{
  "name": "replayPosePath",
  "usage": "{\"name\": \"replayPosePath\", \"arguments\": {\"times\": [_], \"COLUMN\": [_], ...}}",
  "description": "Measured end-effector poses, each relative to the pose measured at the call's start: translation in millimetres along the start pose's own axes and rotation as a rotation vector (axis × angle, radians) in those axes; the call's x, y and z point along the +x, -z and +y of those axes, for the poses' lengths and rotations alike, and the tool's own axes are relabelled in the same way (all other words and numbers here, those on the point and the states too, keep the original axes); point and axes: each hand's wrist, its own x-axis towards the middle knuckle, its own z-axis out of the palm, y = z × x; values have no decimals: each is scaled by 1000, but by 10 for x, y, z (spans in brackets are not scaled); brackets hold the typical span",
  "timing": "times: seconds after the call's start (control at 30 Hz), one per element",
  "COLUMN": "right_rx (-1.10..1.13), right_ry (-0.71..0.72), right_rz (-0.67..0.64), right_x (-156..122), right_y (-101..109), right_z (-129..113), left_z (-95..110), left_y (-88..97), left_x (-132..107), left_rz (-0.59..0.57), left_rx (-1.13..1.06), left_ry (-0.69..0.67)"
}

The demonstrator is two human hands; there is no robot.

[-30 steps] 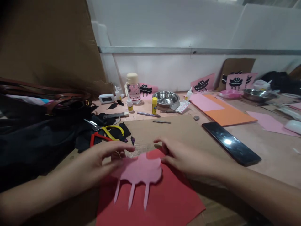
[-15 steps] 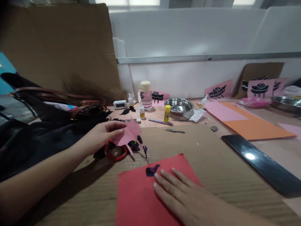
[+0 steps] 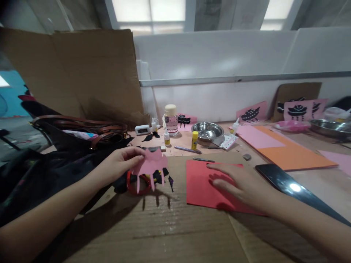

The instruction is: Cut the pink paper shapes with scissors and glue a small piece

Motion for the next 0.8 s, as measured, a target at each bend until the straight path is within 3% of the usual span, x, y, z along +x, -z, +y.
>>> {"name": "replayPosePath", "arguments": {"times": [0.1,0.17,0.3,0.43,0.57,0.67,0.8], "right_rx": [162,332,533,702,947,1099,1188], "right_ry": [0,35,86,29,-131,-197,-211], "right_rz": [-8,-127,-256,-256,-137,-100,-185], "right_x": [162,287,506,571,597,624,602], "right_y": [145,178,29,-254,-532,-701,-796], "right_z": [-443,-744,-1092,-1095,-988,-914,-866], "left_z": [159,266,428,417,229,111,79], "left_y": [-49,-117,-199,-93,-46,-216,-481], "left_x": [-81,-121,-176,-185,-64,0,-40], "left_rz": [-95,-159,-208,-123,33,-45,-61], "left_rx": [74,142,186,142,-139,-286,-294], "left_ry": [-36,-96,-187,-133,-17,143,246]}}
